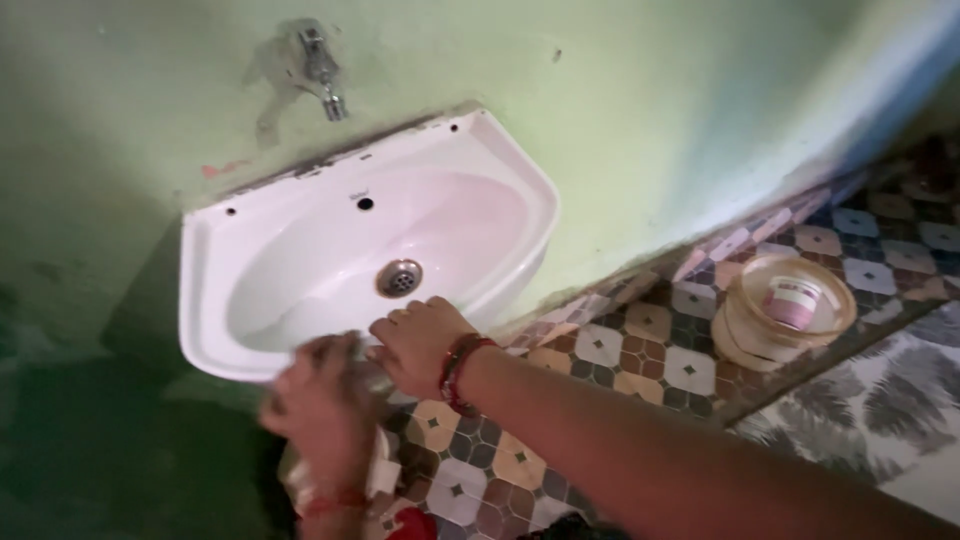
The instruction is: The person scrubs the interior and rim of a white wall-mounted bathroom sink using a green sponge. The person repeatedly wipes the basin and edges with the sponge throughout the clip.
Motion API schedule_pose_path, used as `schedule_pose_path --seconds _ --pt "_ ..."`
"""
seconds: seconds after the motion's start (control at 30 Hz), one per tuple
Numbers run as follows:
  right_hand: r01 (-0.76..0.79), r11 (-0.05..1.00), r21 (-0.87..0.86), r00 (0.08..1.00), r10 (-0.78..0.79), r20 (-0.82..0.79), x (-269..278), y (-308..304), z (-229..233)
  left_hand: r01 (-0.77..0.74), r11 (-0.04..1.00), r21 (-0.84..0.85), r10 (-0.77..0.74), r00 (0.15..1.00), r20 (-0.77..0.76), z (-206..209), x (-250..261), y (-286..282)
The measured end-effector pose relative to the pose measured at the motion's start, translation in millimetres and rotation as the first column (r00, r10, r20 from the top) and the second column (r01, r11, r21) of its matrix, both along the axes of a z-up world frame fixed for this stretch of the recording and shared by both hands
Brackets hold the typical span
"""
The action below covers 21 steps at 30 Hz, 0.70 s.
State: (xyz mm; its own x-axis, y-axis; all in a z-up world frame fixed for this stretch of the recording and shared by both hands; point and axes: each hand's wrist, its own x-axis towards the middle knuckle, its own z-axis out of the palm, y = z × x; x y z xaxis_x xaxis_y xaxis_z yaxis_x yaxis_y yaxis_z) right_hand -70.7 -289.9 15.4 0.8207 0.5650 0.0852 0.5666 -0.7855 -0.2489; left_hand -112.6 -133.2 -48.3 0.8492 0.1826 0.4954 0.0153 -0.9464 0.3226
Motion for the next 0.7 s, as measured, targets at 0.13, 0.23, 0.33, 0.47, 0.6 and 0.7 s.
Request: schedule_pose_path --seconds 0.13,0.23,0.33,0.47,0.6,0.7 --pt "-0.004 1.000 0.018 1.000 0.004 -0.016 -2 0 2 -0.056 0.998 0.002 0.056 0.994 0.094 -3 8 74" --pt "-0.009 1.000 0.009 1.000 0.009 -0.010 -4 -3 2 -0.070 0.992 -0.106 0.088 0.980 0.180 -18 11 85" --pt "0.008 1.000 -0.009 1.000 -0.009 -0.011 -3 -1 2 -0.076 0.996 0.051 0.067 0.984 0.162 -37 8 52" --pt "0.007 0.999 0.033 0.997 -0.010 0.080 -2 -2 -5 -0.002 0.972 -0.236 0.030 0.993 0.114 -38 -5 -20" --pt "0.024 0.999 0.033 0.999 -0.025 0.033 1 -1 -5 -0.071 0.863 -0.500 0.140 0.985 0.101 -20 5 -35" --pt "0.028 1.000 0.003 1.000 -0.028 -0.006 -2 -1 1 -0.114 0.787 -0.606 0.276 0.944 0.180 -8 34 -23"
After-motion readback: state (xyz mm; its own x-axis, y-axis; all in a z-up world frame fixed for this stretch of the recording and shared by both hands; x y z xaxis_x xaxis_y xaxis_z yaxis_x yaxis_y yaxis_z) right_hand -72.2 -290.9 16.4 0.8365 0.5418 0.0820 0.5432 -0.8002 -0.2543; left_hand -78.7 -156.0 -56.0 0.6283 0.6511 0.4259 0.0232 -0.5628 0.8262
